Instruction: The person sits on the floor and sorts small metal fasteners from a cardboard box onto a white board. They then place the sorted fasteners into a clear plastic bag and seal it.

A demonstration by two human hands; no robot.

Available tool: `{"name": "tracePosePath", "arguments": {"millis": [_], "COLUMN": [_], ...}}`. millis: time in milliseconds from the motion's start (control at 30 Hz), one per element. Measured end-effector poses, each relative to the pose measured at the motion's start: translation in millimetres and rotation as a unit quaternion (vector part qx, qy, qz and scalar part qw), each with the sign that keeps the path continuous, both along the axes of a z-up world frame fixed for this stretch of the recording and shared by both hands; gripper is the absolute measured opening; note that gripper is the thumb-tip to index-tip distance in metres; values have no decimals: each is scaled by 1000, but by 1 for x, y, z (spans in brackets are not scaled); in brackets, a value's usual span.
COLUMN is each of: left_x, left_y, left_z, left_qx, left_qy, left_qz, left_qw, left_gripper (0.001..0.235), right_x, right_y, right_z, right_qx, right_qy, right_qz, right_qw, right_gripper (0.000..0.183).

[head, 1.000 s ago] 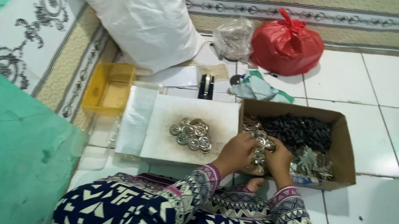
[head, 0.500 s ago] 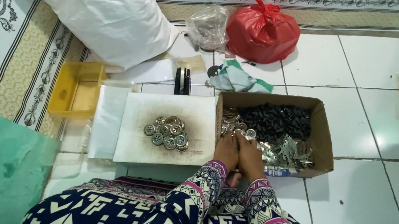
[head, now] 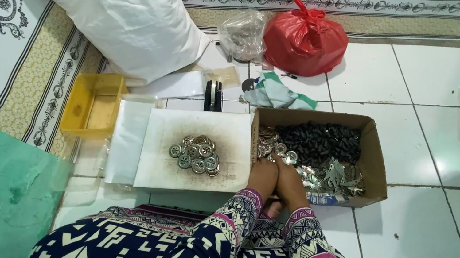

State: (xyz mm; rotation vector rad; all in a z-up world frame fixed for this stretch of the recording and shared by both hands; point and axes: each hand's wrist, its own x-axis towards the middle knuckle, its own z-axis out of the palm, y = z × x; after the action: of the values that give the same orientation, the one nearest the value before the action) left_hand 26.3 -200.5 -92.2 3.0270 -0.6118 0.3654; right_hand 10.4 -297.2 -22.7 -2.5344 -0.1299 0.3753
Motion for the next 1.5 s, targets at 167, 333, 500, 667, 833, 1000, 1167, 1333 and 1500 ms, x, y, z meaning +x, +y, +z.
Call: {"name": "tracePosePath", "arguments": {"millis": [167, 333, 500, 667, 833, 1000, 1167, 1333, 1500], "left_x": [-4, 8, 9, 2, 1, -14, -31, -42, -49], "left_y": [1, 2, 16, 26, 40, 86, 147, 199, 208], "left_z": [15, 0, 33, 58, 63, 96, 109, 93, 79], "left_qx": [-37, -22, -346, -507, -641, -701, -669, -596, -635], "left_qy": [-5, -39, 143, 163, 216, 242, 226, 200, 176], "left_qz": [-15, -9, 27, 71, 123, 143, 165, 212, 244], "left_qw": [999, 999, 927, 843, 726, 656, 689, 749, 711], "left_gripper": [18, 16, 26, 14, 25, 30, 32, 37, 32], "right_x": [-10, 9, 20, 20, 27, 25, 9, -1, 9], "right_y": [4, -16, -27, -26, -15, 26, 82, 128, 148], "right_z": [21, -31, -32, -16, -20, -6, 9, 21, 9], "right_qx": [8, 45, 371, 474, 535, 518, 498, 486, 366], "right_qy": [19, 0, -35, -39, -35, -46, -5, 36, -17], "right_qz": [-30, -76, -249, -286, -293, -245, -207, -167, -144], "right_qw": [999, 996, 894, 832, 792, 818, 842, 857, 919], "right_gripper": [53, 49, 69, 73, 70, 64, 54, 48, 42]}}
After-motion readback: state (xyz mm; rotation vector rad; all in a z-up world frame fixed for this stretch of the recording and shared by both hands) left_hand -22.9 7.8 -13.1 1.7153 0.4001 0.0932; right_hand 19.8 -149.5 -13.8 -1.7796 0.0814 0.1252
